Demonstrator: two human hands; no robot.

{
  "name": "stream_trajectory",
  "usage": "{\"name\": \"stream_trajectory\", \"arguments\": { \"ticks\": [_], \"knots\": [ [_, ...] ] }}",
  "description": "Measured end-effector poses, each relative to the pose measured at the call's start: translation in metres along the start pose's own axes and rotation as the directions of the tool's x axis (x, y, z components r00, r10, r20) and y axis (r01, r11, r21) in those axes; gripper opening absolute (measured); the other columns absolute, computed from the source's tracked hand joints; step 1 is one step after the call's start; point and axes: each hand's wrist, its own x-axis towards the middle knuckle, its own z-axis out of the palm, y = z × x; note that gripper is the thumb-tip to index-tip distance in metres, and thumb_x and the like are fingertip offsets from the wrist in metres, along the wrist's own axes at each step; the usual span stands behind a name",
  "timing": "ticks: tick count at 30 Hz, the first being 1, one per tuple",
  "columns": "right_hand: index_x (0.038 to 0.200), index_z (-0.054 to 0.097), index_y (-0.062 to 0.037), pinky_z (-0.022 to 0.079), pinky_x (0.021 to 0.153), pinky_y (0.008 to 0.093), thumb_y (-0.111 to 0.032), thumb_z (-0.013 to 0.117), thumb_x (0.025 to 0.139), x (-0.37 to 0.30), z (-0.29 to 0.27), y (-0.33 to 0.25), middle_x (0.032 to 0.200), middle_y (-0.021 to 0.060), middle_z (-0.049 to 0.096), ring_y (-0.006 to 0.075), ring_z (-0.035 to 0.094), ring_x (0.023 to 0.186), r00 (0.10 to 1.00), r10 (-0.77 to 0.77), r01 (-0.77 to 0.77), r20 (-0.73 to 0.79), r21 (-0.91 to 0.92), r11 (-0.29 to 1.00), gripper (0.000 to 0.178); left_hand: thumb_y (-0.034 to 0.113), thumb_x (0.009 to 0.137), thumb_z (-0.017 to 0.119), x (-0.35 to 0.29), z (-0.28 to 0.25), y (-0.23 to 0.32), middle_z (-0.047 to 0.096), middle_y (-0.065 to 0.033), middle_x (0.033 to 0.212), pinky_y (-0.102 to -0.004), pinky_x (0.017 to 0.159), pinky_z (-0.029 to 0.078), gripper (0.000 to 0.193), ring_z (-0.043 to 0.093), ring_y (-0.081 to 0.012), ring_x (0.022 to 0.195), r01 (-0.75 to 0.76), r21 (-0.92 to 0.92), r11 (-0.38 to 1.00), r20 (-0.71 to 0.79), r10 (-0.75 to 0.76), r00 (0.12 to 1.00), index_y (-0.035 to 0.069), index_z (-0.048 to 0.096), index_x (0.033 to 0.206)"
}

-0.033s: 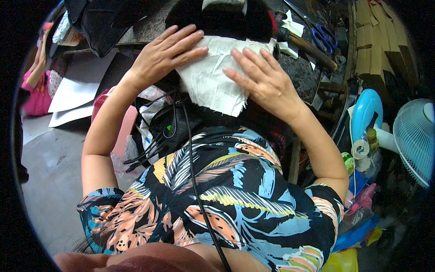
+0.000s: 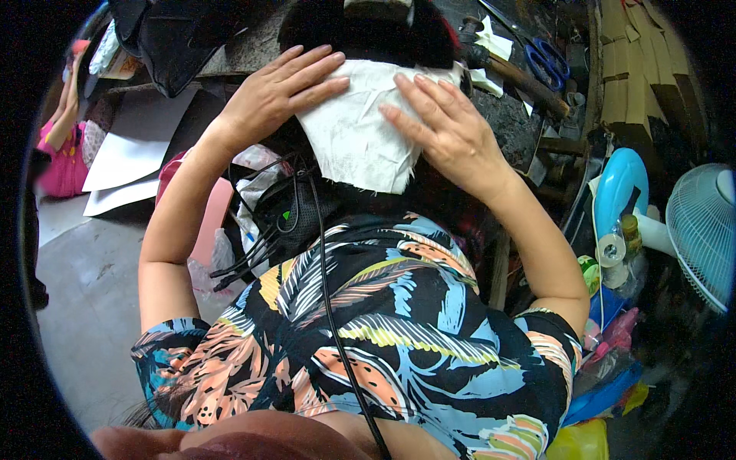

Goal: The person places a white fabric insert into a black shoe, trims the excess with scissors, and repeats the process for a second shoe. The person handles the shoes and fabric by hand and uses scissors to cut the fabric flush with the shoe edges.

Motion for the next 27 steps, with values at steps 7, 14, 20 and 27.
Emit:
{"name": "stream_trajectory", "arguments": {
  "ticks": [7, 14, 20, 27],
  "knots": [
    [0.113, 0.073, -0.0123, 0.060, 0.088, 0.0374, -0.006, 0.068, 0.084, 0.042, -0.038, 0.033, 0.115, 0.0105, 0.073, 0.0284, 0.072, 0.103, 0.905, 0.008, 0.096, -0.426, 0.222, 0.970, 0.031, 0.014, 0.083, 0.072, 0.035, -0.034, -0.012, 0.071, -0.0013, 0.106, -0.0351, 0.087, 0.055, 0.062, 0.069, -0.0189, 0.097, 0.023, -0.156, 0.987, -0.195, -0.054, 0.979, 0.025, 0.056, 0.142],
    [0.109, 0.072, -0.0030, 0.055, 0.076, 0.0324, -0.010, 0.071, 0.087, 0.056, -0.116, 0.043, 0.093, 0.0079, 0.072, 0.0207, 0.069, 0.085, 0.562, 0.683, -0.459, -0.466, 0.511, 0.727, 0.023, 0.007, 0.095, 0.069, 0.057, -0.100, -0.058, 0.073, -0.0055, 0.107, -0.0290, 0.087, 0.055, 0.027, 0.068, -0.0149, 0.100, 0.185, -0.796, 0.576, -0.209, -0.549, 0.809, 0.001, 0.066, 0.121],
    [0.108, 0.073, -0.0035, 0.051, 0.079, 0.0236, -0.023, 0.067, 0.098, 0.033, -0.081, 0.122, 0.096, 0.0070, 0.075, 0.0102, 0.068, 0.087, 0.753, 0.574, -0.487, -0.322, 0.314, 0.815, 0.023, 0.005, 0.085, 0.071, 0.070, -0.051, -0.063, 0.062, -0.0078, 0.129, -0.0264, 0.098, 0.048, 0.066, 0.059, -0.0148, 0.111, 0.338, -0.939, -0.067, 0.326, -0.490, 0.808, 0.007, 0.050, 0.147],
    [0.117, 0.068, -0.0126, 0.052, 0.086, 0.0459, -0.033, 0.072, 0.087, -0.033, -0.037, 0.192, 0.111, 0.0146, 0.071, 0.0328, 0.067, 0.104, 0.488, 0.831, -0.836, 0.266, -0.130, 0.533, 0.036, 0.000, 0.080, 0.063, 0.047, -0.021, -0.066, 0.047, -0.0149, 0.152, -0.0295, 0.107, 0.043, 0.080, 0.058, -0.0165, 0.120, 0.569, -0.795, -0.209, 0.586, -0.507, 0.632, 0.019, 0.041, 0.155]
  ]
}}
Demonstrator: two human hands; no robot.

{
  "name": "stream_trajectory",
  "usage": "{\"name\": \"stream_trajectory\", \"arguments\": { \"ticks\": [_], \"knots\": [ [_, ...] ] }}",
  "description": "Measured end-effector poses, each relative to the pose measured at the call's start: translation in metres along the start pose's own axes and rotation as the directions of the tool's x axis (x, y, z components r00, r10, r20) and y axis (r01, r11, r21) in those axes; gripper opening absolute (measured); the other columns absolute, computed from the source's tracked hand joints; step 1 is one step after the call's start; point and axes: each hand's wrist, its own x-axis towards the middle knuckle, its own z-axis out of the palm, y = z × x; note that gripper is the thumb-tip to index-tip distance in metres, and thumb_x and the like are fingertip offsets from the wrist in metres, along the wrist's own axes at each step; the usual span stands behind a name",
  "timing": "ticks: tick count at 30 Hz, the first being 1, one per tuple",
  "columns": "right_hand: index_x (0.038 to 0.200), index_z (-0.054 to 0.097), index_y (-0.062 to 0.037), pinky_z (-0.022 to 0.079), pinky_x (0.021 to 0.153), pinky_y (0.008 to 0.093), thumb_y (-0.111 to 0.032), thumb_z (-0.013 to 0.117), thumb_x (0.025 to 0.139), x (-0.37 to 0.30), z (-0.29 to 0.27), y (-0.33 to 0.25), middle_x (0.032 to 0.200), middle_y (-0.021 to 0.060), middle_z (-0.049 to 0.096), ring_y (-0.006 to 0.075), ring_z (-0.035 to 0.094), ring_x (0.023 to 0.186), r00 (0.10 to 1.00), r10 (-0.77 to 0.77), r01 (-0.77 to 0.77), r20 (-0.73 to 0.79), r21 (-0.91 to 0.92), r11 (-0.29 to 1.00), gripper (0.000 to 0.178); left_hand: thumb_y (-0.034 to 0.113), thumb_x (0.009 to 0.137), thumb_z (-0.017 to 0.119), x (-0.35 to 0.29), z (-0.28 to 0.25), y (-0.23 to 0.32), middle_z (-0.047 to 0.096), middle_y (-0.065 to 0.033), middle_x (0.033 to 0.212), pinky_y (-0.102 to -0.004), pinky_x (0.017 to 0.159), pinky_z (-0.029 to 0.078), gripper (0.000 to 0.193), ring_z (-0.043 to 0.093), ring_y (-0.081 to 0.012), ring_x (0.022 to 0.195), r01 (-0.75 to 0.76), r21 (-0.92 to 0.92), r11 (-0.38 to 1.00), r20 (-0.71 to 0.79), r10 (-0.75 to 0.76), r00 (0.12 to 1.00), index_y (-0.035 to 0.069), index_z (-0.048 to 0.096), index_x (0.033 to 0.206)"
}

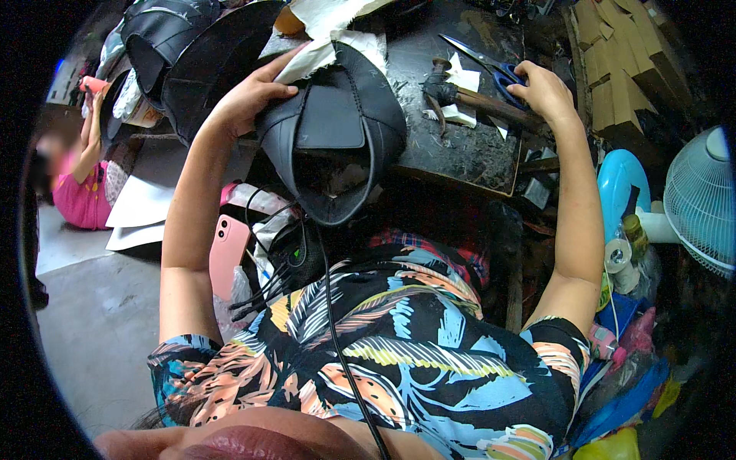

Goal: The person places a white fabric insert into a black shoe, trims the excess with scissors, and repeats the process for a second shoe. The person handles the shoes and fabric by hand and uses scissors to cut the fabric flush with the shoe edges.

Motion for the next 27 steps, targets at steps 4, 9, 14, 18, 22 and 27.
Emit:
{"name": "stream_trajectory", "arguments": {
  "ticks": [4, 9, 14, 18, 22, 27],
  "knots": [
    [0.116, 0.068, -0.0117, 0.052, 0.085, 0.0445, -0.038, 0.080, 0.078, 0.007, -0.006, 0.007, 0.109, 0.0154, 0.071, 0.0317, 0.068, 0.103, 0.998, 0.036, -0.036, 0.047, -0.011, 0.999, 0.048, -0.010, 0.081, 0.053, -0.001, -0.002, 0.011, 0.054, -0.0131, 0.142, -0.0255, 0.094, 0.055, 0.078, 0.064, -0.0136, 0.105, -0.007, -0.160, 0.987, -0.032, 0.002, 0.999, 0.024, 0.047, 0.151],
    [0.111, 0.070, -0.0075, 0.053, 0.080, 0.0382, -0.029, 0.076, 0.081, -0.002, -0.020, 0.006, 0.093, 0.0135, 0.074, 0.0272, 0.071, 0.085, 1.000, -0.008, 0.007, 0.028, 0.040, 0.999, 0.038, -0.012, 0.077, 0.053, -0.015, -0.018, 0.016, 0.059, -0.0105, 0.136, -0.0274, 0.097, 0.054, 0.077, 0.065, -0.0143, 0.105, -0.212, -0.315, 0.925, -0.107, 0.187, 0.976, 0.016, 0.050, 0.149],
    [0.104, 0.063, -0.0021, 0.042, 0.063, 0.0223, -0.022, 0.063, 0.094, -0.058, -0.010, -0.037, 0.076, -0.0022, 0.060, 0.0049, 0.056, 0.070, 0.918, -0.303, 0.391, -0.254, 0.697, 0.600, 0.022, -0.011, 0.080, 0.061, -0.034, -0.040, 0.009, 0.062, -0.0100, 0.133, -0.0302, 0.100, 0.053, 0.070, 0.064, -0.0185, 0.114, -0.426, -0.399, 0.812, -0.228, 0.362, 0.904, 0.012, 0.053, 0.146],
    [0.108, 0.061, -0.0049, 0.051, 0.073, 0.0258, -0.020, 0.071, 0.090, -0.119, 0.012, -0.089, 0.090, 0.0005, 0.064, 0.0117, 0.063, 0.077, 0.915, -0.400, 0.070, 0.055, 0.954, 0.293, 0.025, -0.014, 0.081, 0.058, -0.045, -0.045, 0.006, 0.063, -0.0101, 0.131, -0.0366, 0.101, 0.054, 0.070, 0.064, -0.0217, 0.114, -0.486, -0.484, 0.728, -0.329, 0.363, 0.872, 0.012, 0.053, 0.145],
    [0.109, 0.060, -0.0062, 0.051, 0.072, 0.0346, -0.030, 0.077, 0.081, -0.146, 0.030, -0.125, 0.078, 0.0075, 0.063, 0.0205, 0.065, 0.071, 0.921, -0.387, 0.269, -0.040, 0.782, 0.561, 0.041, -0.013, 0.081, 0.059, -0.053, -0.035, 0.000, 0.065, -0.0089, 0.125, -0.0364, 0.099, 0.056, 0.068, 0.065, -0.0220, 0.110, -0.480, -0.604, 0.636, -0.309, 0.369, 0.877, 0.012, 0.054, 0.144],
    [0.102, 0.057, -0.0046, 0.046, 0.065, 0.0280, -0.038, 0.079, 0.082, -0.156, 0.040, -0.136, 0.075, 0.0058, 0.056, 0.0122, 0.055, 0.065, 0.931, -0.366, 0.148, 0.009, 0.905, 0.400, 0.045, -0.011, 0.082, 0.059, -0.055, -0.024, -0.010, 0.066, -0.0080, 0.122, -0.0359, 0.097, 0.056, 0.065, 0.065, -0.0206, 0.109, -0.474, -0.596, 0.649, -0.312, 0.356, 0.881, 0.012, 0.055, 0.142]
  ]
}}
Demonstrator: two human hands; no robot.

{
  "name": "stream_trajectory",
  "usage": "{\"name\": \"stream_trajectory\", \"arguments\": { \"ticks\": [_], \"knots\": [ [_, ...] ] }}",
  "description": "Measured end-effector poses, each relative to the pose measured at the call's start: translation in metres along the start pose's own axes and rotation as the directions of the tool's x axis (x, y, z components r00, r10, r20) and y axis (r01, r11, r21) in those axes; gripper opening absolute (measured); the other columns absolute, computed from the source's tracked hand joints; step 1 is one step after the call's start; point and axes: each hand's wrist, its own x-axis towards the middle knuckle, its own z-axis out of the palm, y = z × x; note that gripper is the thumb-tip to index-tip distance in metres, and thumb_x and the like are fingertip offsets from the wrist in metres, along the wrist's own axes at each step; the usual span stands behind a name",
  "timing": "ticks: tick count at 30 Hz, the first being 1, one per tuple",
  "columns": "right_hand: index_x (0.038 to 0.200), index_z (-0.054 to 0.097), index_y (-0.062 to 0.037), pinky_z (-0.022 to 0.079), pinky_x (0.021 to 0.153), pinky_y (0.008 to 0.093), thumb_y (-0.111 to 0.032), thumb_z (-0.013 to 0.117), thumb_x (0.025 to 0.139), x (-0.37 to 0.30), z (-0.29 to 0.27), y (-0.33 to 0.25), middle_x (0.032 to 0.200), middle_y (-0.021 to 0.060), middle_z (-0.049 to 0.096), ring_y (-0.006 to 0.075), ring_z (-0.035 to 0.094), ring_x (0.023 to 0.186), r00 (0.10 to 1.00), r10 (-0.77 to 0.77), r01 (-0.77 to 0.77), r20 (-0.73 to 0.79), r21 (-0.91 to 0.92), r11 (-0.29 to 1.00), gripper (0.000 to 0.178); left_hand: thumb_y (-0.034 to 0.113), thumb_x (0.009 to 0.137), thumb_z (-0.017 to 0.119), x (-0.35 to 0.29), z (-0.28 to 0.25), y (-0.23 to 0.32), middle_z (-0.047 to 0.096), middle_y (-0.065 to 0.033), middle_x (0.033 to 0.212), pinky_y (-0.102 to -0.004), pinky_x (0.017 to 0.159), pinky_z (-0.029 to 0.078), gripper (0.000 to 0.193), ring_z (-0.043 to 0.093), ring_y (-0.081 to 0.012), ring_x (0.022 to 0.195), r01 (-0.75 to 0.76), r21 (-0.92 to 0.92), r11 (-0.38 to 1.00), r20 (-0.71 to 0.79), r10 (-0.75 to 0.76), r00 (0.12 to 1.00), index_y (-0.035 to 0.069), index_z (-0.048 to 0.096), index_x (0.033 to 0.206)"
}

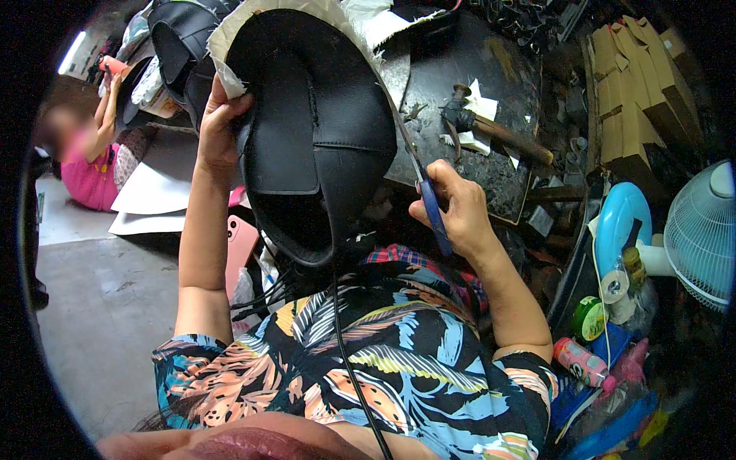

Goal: The person places a white fabric insert into a black shoe, trims the excess with scissors, and repeats the process for a second shoe. The person handles the shoes and fabric by hand and uses scissors to cut the fabric flush with the shoe edges.

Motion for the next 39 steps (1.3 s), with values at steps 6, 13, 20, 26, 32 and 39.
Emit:
{"name": "stream_trajectory", "arguments": {
  "ticks": [6, 13, 20, 26, 32, 39],
  "knots": [
    [0.106, 0.055, -0.0056, 0.045, 0.063, 0.0300, -0.047, 0.078, 0.081, -0.012, 0.012, 0.005, 0.075, 0.0074, 0.055, 0.0153, 0.056, 0.064, 0.994, -0.076, 0.061, 0.078, 0.183, 0.981, 0.054, -0.009, 0.083, 0.058, -0.006, -0.009, -0.004, 0.065, -0.0102, 0.123, -0.0378, 0.095, 0.058, 0.062, 0.067, -0.0242, 0.108, -0.029, -0.017, 0.999, 0.005, 0.029, 1.000, 0.012, 0.055, 0.141],
    [0.102, 0.054, -0.0059, 0.046, 0.060, 0.0397, -0.048, 0.077, 0.078, -0.017, 0.019, 0.000, 0.068, 0.0124, 0.056, 0.0353, 0.062, 0.063, 0.996, -0.037, 0.016, -0.077, -0.251, 0.968, 0.054, -0.006, 0.085, 0.055, -0.009, -0.013, -0.008, 0.059, -0.0133, 0.134, -0.0414, 0.095, 0.059, 0.063, 0.065, -0.0284, 0.113, -0.041, -0.048, 0.998, 0.009, 0.041, 0.999, 0.013, 0.048, 0.145],
    [0.095, 0.055, -0.0038, 0.043, 0.057, 0.0343, -0.042, 0.081, 0.079, -0.015, 0.024, 0.005, 0.065, 0.0087, 0.050, 0.0222, 0.055, 0.056, 0.996, -0.062, 0.059, -0.070, -0.044, 0.997, 0.049, -0.014, 0.083, 0.055, -0.014, -0.011, -0.013, 0.064, -0.0130, 0.126, -0.0423, 0.092, 0.061, 0.065, 0.068, -0.0278, 0.110, 0.003, -0.142, 0.990, 0.026, 0.001, 1.000, 0.015, 0.053, 0.141],
    [0.092, 0.056, -0.0017, 0.041, 0.057, 0.0270, -0.028, 0.083, 0.081, -0.019, 0.020, 0.008, 0.067, 0.0051, 0.046, 0.0081, 0.046, 0.060, 0.999, 0.034, -0.031, -0.012, 0.217, 0.976, 0.039, -0.014, 0.083, 0.055, -0.017, -0.016, -0.015, 0.066, -0.0118, 0.123, -0.0425, 0.092, 0.061, 0.065, 0.068, -0.0264, 0.107, 0.024, -0.123, 0.992, 0.016, -0.022, 1.000, 0.016, 0.054, 0.141],
    [0.095, 0.056, -0.0011, 0.038, 0.057, 0.0260, -0.032, 0.084, 0.080, -0.010, 0.014, 0.012, 0.067, 0.0014, 0.044, 0.0066, 0.044, 0.062, 0.993, -0.103, 0.101, -0.049, -0.056, 0.993, 0.044, -0.013, 0.079, 0.056, -0.016, -0.008, -0.013, 0.065, -0.0094, 0.124, -0.0377, 0.094, 0.058, 0.069, 0.067, -0.0225, 0.107, 0.048, 0.011, 0.999, -0.012, -0.048, 0.999, 0.013, 0.053, 0.143],
    [0.095, 0.057, -0.0004, 0.040, 0.061, 0.0259, -0.040, 0.085, 0.078, -0.011, 0.014, 0.008, 0.071, -0.0023, 0.048, 0.0073, 0.045, 0.064, 0.998, 0.042, -0.054, 0.050, 0.283, 0.958, 0.051, -0.013, 0.075, 0.057, -0.012, 0.001, -0.008, 0.066, -0.0074, 0.125, -0.0375, 0.103, 0.052, 0.073, 0.064, -0.0214, 0.113, 0.069, 0.091, 0.993, -0.073, -0.063, 0.995, 0.013, 0.053, 0.144]
  ]
}}
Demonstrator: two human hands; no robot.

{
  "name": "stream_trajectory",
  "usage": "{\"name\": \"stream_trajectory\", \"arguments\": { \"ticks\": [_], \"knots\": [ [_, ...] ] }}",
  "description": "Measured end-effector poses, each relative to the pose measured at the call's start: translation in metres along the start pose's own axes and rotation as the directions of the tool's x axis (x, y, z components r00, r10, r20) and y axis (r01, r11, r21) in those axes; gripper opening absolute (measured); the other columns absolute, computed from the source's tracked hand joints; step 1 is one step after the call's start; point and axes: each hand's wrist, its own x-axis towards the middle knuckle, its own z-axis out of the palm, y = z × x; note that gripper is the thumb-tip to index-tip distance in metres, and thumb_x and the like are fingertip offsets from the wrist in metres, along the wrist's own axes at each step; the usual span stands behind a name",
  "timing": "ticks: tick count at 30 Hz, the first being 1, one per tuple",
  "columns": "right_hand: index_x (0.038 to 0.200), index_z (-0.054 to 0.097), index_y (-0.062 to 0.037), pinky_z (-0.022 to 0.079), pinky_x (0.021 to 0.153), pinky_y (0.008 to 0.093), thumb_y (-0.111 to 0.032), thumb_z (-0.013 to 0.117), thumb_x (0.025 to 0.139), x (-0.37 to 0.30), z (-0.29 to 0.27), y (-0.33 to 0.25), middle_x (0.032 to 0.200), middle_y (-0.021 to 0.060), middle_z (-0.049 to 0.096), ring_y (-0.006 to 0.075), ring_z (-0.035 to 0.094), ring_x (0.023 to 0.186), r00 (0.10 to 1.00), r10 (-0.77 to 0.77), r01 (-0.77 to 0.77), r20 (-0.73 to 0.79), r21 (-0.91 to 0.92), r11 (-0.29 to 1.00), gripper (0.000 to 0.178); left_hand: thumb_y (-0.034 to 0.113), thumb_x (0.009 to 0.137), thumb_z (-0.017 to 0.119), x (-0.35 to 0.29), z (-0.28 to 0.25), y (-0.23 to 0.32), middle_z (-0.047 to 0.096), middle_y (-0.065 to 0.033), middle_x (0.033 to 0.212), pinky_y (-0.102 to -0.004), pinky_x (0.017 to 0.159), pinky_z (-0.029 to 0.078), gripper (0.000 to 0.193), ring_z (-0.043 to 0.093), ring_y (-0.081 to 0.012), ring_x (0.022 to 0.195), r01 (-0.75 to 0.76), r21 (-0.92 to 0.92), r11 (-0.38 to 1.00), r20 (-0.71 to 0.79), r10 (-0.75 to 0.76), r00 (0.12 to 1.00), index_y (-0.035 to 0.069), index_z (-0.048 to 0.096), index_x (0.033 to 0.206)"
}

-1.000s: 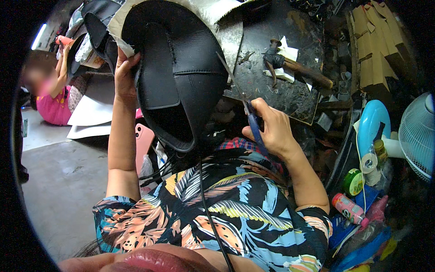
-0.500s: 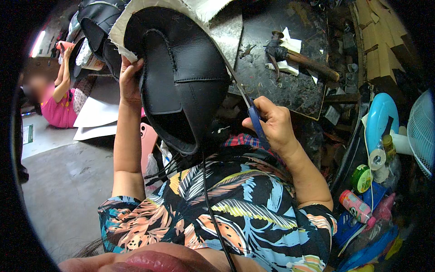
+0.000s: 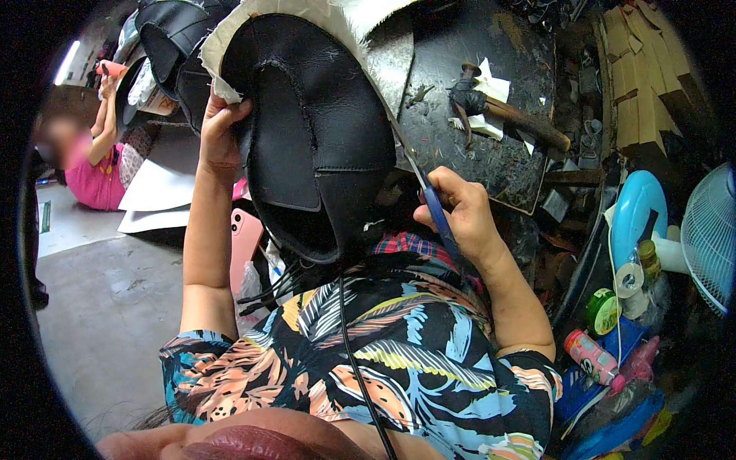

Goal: The person places a white fabric insert into a black shoe, trims the excess with scissors, and repeats the process for a second shoe. The person handles the shoes and fabric by hand and uses scissors to cut the fabric flush with the shoe edges.

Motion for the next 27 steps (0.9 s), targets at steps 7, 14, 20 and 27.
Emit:
{"name": "stream_trajectory", "arguments": {
  "ticks": [7, 14, 20, 27],
  "knots": [
    [0.099, 0.058, -0.0003, 0.043, 0.063, 0.0260, -0.047, 0.083, 0.079, -0.002, -0.004, -0.002, 0.075, 0.0021, 0.050, 0.0088, 0.049, 0.069, 0.996, -0.084, 0.089, 0.035, -0.180, 0.980, 0.057, -0.013, 0.075, 0.060, 0.005, -0.006, 0.006, 0.067, -0.0069, 0.124, -0.0373, 0.104, 0.051, 0.072, 0.064, -0.0213, 0.115, -0.033, -0.012, 0.999, 0.057, 0.033, 0.998, 0.013, 0.056, 0.142],
    [0.107, 0.057, -0.0028, 0.050, 0.069, 0.0359, -0.040, 0.080, 0.074, -0.004, -0.001, -0.004, 0.080, 0.0120, 0.060, 0.0258, 0.064, 0.073, 0.995, -0.083, 0.060, -0.058, -0.322, 0.945, 0.055, -0.010, 0.077, 0.060, 0.003, -0.019, 0.008, 0.068, -0.0086, 0.123, -0.0387, 0.103, 0.050, 0.064, 0.065, -0.0224, 0.113, -0.091, -0.058, 0.994, 0.116, 0.097, 0.989, 0.013, 0.059, 0.137],
    [0.110, 0.057, -0.0047, 0.050, 0.073, 0.0431, -0.030, 0.079, 0.070, 0.006, 0.007, -0.008, 0.086, 0.0188, 0.062, 0.0431, 0.063, 0.081, 0.993, -0.110, 0.111, 0.032, -0.511, 0.852, 0.052, -0.007, 0.078, 0.060, 0.003, -0.017, 0.008, 0.070, -0.0122, 0.117, -0.0427, 0.099, 0.054, 0.046, 0.068, -0.0267, 0.106, 0.005, -0.278, 0.960, 0.182, 0.048, 0.982, 0.007, 0.067, 0.122],
    [0.095, 0.058, -0.0002, 0.045, 0.063, 0.0257, -0.017, 0.081, 0.078, 0.003, 0.012, -0.002, 0.075, 0.0036, 0.053, 0.0081, 0.054, 0.068, 0.996, 0.004, -0.017, 0.090, 0.149, 0.989, 0.033, -0.006, 0.076, 0.062, 0.001, -0.011, -0.005, 0.069, -0.0127, 0.118, -0.0422, 0.099, 0.054, 0.053, 0.068, -0.0265, 0.107, 0.072, -0.224, 0.972, 0.178, -0.032, 0.984, 0.009, 0.063, 0.127]
  ]
}}
